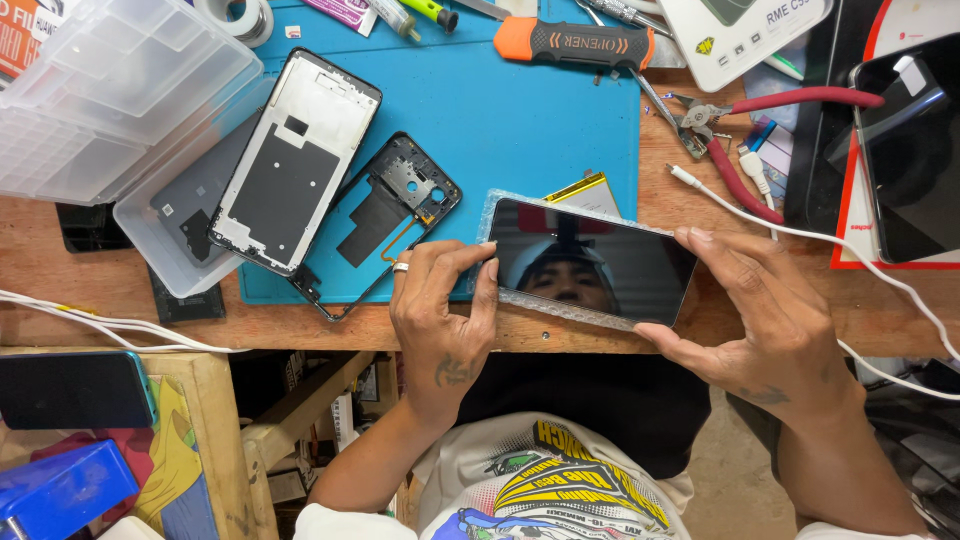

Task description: The person removes a protective film from a new smartphone screen and then handles a disassembled phone, aligning and connecting internal ribbon cables. The person works at a cluttered repair bench with multiple phone parts and tools visible.

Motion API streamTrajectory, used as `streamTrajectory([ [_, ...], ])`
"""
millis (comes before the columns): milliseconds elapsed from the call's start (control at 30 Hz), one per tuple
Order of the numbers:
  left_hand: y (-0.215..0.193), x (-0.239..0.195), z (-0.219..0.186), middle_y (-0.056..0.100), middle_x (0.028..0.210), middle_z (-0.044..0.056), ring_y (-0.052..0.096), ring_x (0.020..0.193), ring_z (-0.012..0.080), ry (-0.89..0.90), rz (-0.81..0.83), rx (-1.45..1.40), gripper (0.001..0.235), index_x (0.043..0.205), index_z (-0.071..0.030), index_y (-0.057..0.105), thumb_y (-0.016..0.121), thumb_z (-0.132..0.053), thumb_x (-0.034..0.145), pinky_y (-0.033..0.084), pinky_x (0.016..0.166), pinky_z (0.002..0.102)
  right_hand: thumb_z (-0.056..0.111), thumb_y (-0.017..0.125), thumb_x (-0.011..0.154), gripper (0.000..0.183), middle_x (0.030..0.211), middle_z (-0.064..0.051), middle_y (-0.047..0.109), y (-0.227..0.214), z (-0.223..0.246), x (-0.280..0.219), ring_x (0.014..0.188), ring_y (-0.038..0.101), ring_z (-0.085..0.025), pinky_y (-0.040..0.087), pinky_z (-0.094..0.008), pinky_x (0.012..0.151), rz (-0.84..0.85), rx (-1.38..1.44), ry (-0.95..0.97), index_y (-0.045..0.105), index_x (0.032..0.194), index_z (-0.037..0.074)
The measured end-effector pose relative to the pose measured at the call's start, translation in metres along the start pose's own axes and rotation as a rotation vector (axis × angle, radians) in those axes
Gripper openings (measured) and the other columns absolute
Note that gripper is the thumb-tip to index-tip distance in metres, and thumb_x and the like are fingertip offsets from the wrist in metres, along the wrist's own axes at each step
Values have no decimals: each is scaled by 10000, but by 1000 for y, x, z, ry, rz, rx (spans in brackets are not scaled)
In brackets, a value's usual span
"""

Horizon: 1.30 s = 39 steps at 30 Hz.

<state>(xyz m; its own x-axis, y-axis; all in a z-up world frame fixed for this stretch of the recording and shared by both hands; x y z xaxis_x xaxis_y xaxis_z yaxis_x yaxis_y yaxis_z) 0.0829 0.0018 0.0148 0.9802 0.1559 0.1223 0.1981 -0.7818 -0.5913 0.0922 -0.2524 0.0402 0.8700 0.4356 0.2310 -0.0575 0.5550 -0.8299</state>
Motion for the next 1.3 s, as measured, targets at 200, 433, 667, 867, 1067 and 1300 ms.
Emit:
streamTrajectory([
  [200,0,0,0,654,986,86,611,928,248,5,-2,-5,153,1049,-70,728,762,-56,900,487,848,380,281,955,633,899,1234,-195,692,-1,1,1,1141,673,-352,574,-428,972,0,-9,0,522,1349,-46],
  [433,0,0,0,657,975,84,611,927,243,18,-9,8,148,1046,-69,730,767,-59,902,484,852,387,293,951,638,899,1235,-198,691,1,-2,-1,1153,672,-351,577,-428,978,-1,9,1,521,1355,-40],
  [667,0,0,0,659,976,85,612,933,246,17,-10,4,146,1046,-68,730,764,-54,904,486,859,388,297,949,644,904,1240,-193,692,1,-2,-2,1162,669,-352,575,-429,985,0,4,-2,513,1362,-36],
  [867,0,0,0,657,981,89,612,934,249,15,-13,4,147,1042,-69,729,765,-52,900,488,857,386,304,947,644,918,1250,-189,686,1,-1,-3,1167,667,-355,571,-434,996,-1,6,-17,502,1372,-34],
  [1067,0,-1,0,657,981,92,613,934,249,12,-11,6,152,1048,-70,732,768,-53,901,487,849,384,289,950,648,911,1258,-188,684,0,-1,-3,1166,667,-357,570,-436,994,0,2,-19,504,1373,-34],
  [1300,1,-1,0,657,985,88,611,942,244,12,-8,1,151,1051,-72,731,766,-57,905,488,848,382,283,948,654,900,1268,-182,683,1,-3,-3,1168,667,-351,570,-433,998,0,11,-12,508,1374,-31],
])
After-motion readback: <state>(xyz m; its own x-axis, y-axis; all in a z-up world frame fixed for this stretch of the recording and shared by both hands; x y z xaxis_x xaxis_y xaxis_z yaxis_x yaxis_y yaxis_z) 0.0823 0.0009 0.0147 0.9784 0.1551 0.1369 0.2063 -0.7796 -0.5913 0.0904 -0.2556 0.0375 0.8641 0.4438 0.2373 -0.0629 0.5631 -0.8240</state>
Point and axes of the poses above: each hand's wrist, its own x-axis towards the middle knuckle, its own y-axis out of the palm, z = x × y, the point moved 5 cm from there along x, towards the middle knuckle
